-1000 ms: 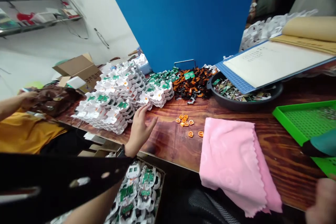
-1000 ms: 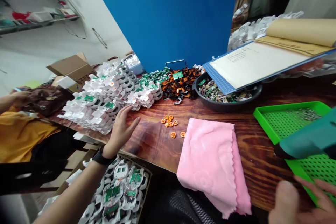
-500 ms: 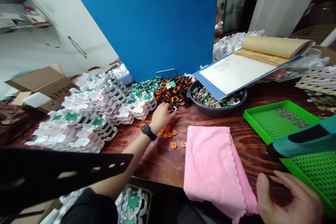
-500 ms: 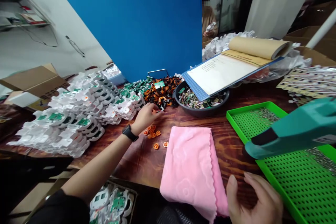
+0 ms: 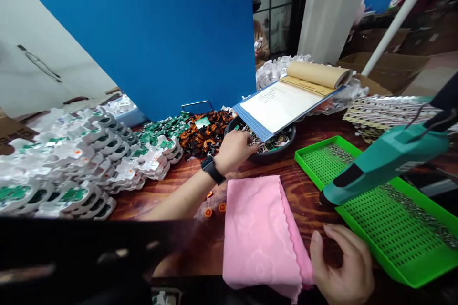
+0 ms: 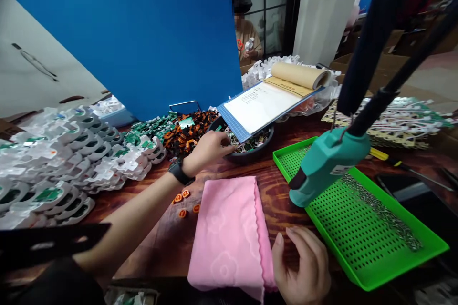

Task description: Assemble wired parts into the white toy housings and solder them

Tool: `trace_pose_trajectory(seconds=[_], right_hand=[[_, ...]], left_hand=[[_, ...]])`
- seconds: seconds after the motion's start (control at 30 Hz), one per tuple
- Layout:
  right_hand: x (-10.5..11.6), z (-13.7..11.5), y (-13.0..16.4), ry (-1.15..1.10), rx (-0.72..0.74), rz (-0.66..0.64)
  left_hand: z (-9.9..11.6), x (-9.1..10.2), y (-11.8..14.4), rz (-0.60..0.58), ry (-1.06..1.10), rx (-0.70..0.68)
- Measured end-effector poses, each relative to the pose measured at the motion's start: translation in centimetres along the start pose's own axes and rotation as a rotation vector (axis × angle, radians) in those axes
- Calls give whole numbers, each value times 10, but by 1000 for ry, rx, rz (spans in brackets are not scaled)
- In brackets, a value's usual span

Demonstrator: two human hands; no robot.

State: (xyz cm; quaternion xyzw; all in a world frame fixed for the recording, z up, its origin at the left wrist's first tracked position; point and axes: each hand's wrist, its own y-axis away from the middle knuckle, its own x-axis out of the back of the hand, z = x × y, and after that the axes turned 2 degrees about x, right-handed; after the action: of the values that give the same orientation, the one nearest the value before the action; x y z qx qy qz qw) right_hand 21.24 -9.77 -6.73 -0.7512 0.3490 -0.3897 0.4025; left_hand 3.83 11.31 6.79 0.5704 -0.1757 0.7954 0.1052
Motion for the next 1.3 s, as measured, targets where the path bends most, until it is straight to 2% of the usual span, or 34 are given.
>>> trace_pose_trajectory(seconds=[0.13,0.23,0.33,0.43,0.57,0.7,0.87,0.97,1.03,1.1,1.13,1.17,1.23,1.3], right_hand=[[-1,-2,-2,-5,-17,16],[-2,-1,-2,-17,-17,18],[-1,-1,-1,-46,-15,11],[4,-5,-8,-107,-80,-34],[3,-21,-38,-311,-208,-214],[-21,-41,-70,-577,-325,-428],[-55,-61,-91,-735,-354,-468],[-64,-65,-102,-830,-484,-540],[-69,-65,-107,-919,-593,-625],[-77,-63,-110,-1014,-700,-745],[-80,-61,-110,-1053,-749,-804],[-84,-60,-109,-1082,-792,-856],[-89,-58,-107,-1094,-840,-918],[-89,-56,-105,-1068,-822,-955]], left_hand=[[0,-5,-19,-93,37,103],[-2,5,-18,-55,96,137],[-2,26,-2,16,196,167],[3,43,26,1,550,215],[16,49,67,-169,1009,252],[26,38,99,-276,1389,409],[26,14,124,-253,1742,648],[18,5,134,-237,1688,653],[10,2,139,-102,1475,553],[1,2,141,72,1177,393],[-3,2,141,119,1033,310],[-6,3,141,136,915,244],[-10,5,139,99,782,170],[-12,8,137,45,797,171]])
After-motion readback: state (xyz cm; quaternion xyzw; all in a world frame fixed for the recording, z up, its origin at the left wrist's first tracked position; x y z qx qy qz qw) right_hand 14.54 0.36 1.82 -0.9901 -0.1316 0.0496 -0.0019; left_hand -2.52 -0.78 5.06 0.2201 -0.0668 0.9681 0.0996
